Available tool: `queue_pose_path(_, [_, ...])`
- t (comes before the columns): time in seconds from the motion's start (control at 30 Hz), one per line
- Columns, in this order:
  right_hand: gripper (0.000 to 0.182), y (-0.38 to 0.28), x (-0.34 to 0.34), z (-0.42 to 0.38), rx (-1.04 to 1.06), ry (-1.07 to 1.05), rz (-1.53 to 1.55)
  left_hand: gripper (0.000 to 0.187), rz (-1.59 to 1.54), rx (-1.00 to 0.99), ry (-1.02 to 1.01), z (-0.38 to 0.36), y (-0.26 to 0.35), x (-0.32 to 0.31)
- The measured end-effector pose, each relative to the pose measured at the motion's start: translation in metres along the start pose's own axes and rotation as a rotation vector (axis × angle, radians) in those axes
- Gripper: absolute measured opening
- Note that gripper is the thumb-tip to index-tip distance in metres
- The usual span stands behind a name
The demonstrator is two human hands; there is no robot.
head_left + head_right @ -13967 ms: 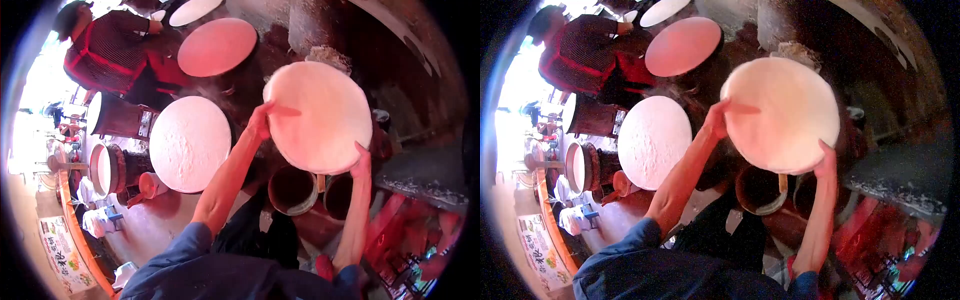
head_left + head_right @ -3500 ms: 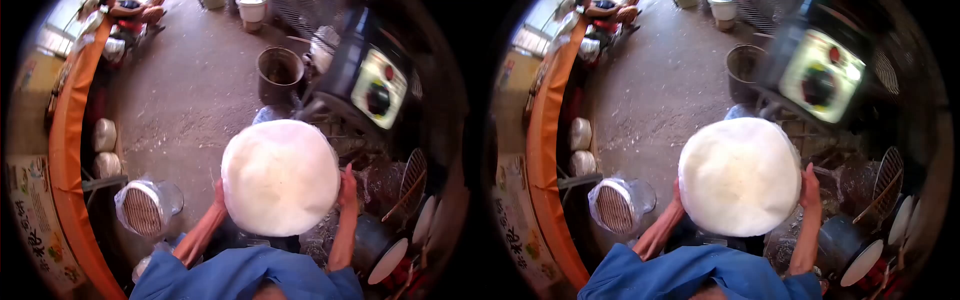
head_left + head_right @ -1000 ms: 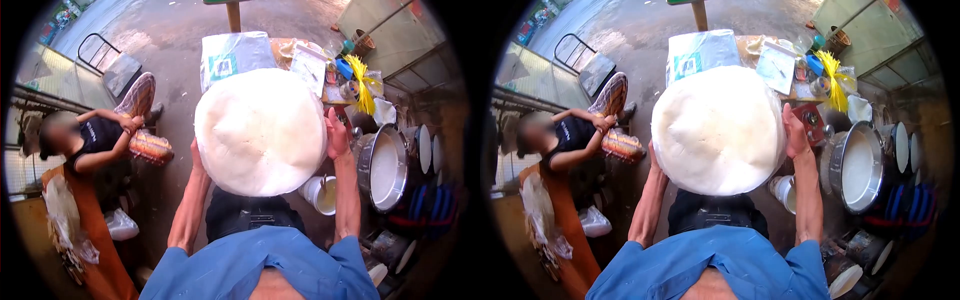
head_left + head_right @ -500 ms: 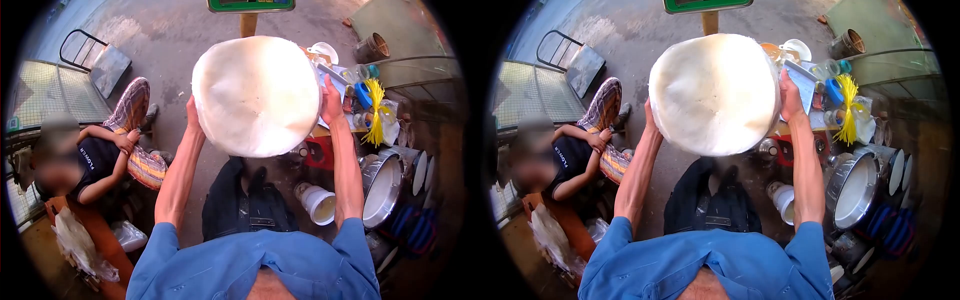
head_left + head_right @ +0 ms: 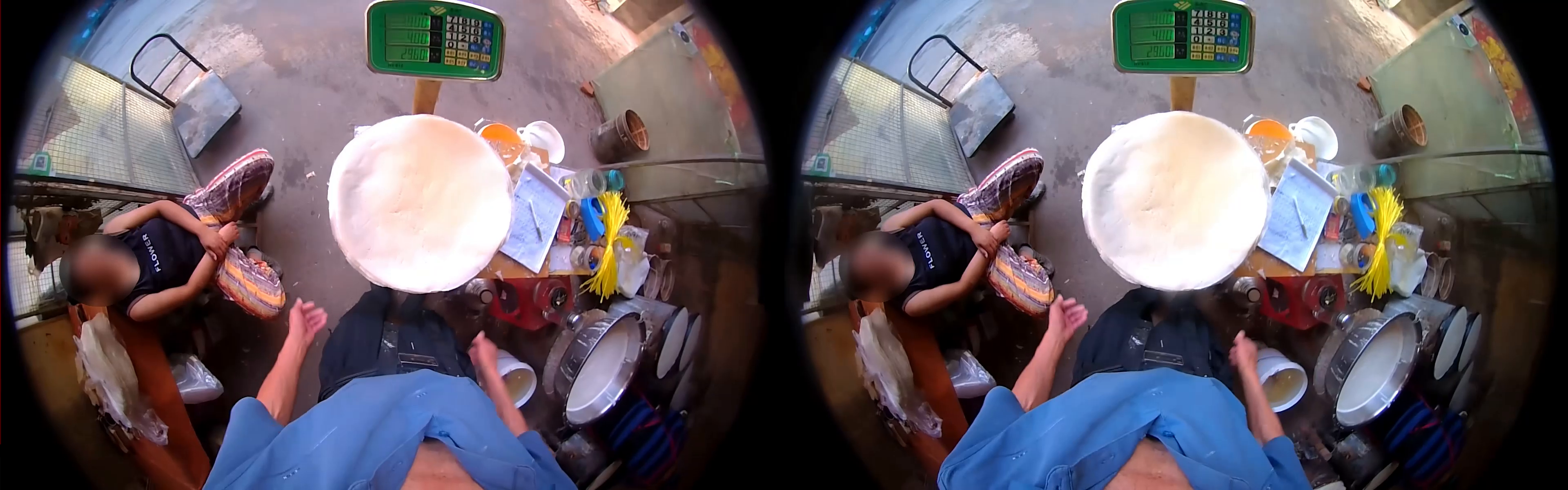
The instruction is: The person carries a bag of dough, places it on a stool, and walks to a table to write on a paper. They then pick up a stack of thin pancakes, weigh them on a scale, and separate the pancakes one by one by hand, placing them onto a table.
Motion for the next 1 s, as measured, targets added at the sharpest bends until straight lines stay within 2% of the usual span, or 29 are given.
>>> queue_pose_path(0.03, [0.049, 0.036, -0.006, 0.016, 0.442, 0.005, -0.237, 0.052, 0.062, 0.037, 0.051, 0.002, -0.019, 0.012])
queue_pose_path(0.07, [0.049, 0.093, -0.004, 0.033, 0.403, -0.040, -0.325, 0.050, 0.103, 0.042, 0.066, 0.003, -0.037, 0.023])
queue_pose_path(0.2, [0.049, 0.129, 0.021, 0.017, -0.017, -0.152, -0.332, 0.052, 0.185, 0.071, 0.088, 0.005, -0.057, 0.029])
queue_pose_path(0.3, [0.051, 0.088, 0.031, 0.012, -0.196, -0.125, -0.108, 0.054, 0.196, -0.006, 0.022, -0.004, -0.033, 0.007])
queue_pose_path(0.37, [0.053, 0.051, 0.038, 0.012, -0.226, -0.077, 0.036, 0.056, 0.179, -0.073, -0.023, -0.011, -0.002, -0.016])
queue_pose_path(0.43, [0.055, 0.023, 0.046, 0.029, -0.103, -0.030, 0.112, 0.053, 0.109, -0.127, -0.045, -0.019, 0.029, -0.036])
queue_pose_path(0.47, [0.062, 0.006, 0.050, 0.034, -0.046, -0.029, 0.128, 0.052, 0.074, -0.151, -0.056, -0.024, 0.041, -0.044])
queue_pose_path(0.57, [0.069, -0.051, 0.053, 0.031, 0.044, -0.030, 0.192, 0.061, 0.024, -0.194, -0.091, -0.036, 0.065, -0.057])
queue_pose_path(0.7, [0.070, -0.105, 0.043, 0.004, 0.112, -0.046, 0.211, 0.062, 0.003, -0.167, -0.105, -0.049, 0.069, -0.059])
queue_pose_path(0.83, [0.067, -0.149, 0.039, -0.010, 0.201, -0.037, 0.267, 0.072, 0.003, -0.152, -0.147, -0.068, 0.071, -0.072])
queue_pose_path(0.97, [0.064, -0.221, 0.045, -0.011, 0.365, 0.021, 0.359, 0.076, 0.005, -0.305, -0.226, -0.077, 0.099, -0.104])
queue_pose_path(1.0, [0.066, -0.239, 0.043, -0.008, 0.461, 0.054, 0.338, 0.077, 0.015, -0.364, -0.226, -0.078, 0.110, -0.115])
Point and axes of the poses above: each hand's wrist, its own z-axis towards the middle knuckle, its own x-axis out of the back of the hand, y = z × x, the point moved 5 cm from there along z, towards the middle knuckle, and after that the axes turned 13 degrees about y, right-handed, at the moved point
